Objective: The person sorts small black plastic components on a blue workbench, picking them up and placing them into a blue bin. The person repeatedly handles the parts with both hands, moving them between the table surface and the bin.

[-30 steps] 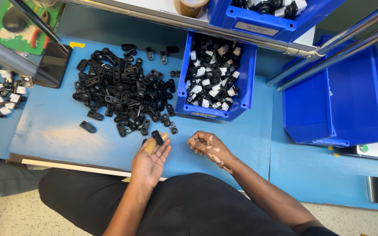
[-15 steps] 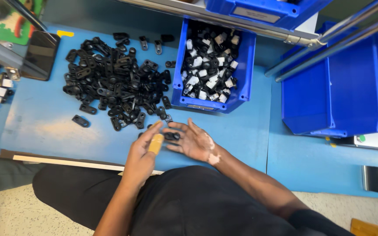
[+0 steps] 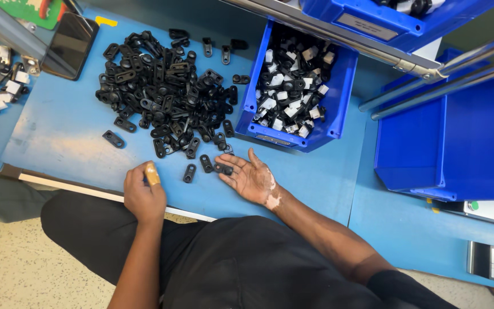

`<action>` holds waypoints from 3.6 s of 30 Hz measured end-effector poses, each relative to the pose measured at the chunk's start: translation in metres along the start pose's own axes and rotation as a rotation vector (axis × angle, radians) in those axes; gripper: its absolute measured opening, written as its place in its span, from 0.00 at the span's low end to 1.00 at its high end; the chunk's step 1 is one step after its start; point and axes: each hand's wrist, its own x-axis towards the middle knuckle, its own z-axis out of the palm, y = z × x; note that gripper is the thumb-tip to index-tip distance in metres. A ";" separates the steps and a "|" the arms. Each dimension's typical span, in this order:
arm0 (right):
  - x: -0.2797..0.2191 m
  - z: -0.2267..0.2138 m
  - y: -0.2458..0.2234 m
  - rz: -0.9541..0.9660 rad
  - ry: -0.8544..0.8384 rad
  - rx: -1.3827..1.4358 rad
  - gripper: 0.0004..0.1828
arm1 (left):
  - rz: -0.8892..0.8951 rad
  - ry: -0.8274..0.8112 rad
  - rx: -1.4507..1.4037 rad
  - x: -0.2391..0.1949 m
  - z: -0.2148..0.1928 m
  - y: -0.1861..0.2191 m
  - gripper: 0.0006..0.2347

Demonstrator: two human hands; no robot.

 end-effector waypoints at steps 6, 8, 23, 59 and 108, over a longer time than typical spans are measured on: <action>-0.022 0.042 -0.013 -0.112 -0.330 0.062 0.47 | -0.041 -0.009 0.076 -0.003 0.000 -0.006 0.07; -0.026 0.055 -0.014 -0.163 -0.484 -0.004 0.46 | -0.046 -0.014 0.090 -0.001 -0.003 0.002 0.07; 0.004 -0.009 0.000 -0.042 0.133 -0.171 0.16 | -0.036 0.004 0.085 0.001 0.003 -0.001 0.08; -0.012 0.004 0.023 -0.004 0.187 -0.089 0.15 | -0.018 -0.041 0.018 -0.008 -0.002 -0.004 0.12; 0.056 0.110 0.010 -0.588 -0.141 -1.731 0.26 | -1.307 0.104 -1.284 -0.048 -0.013 0.016 0.12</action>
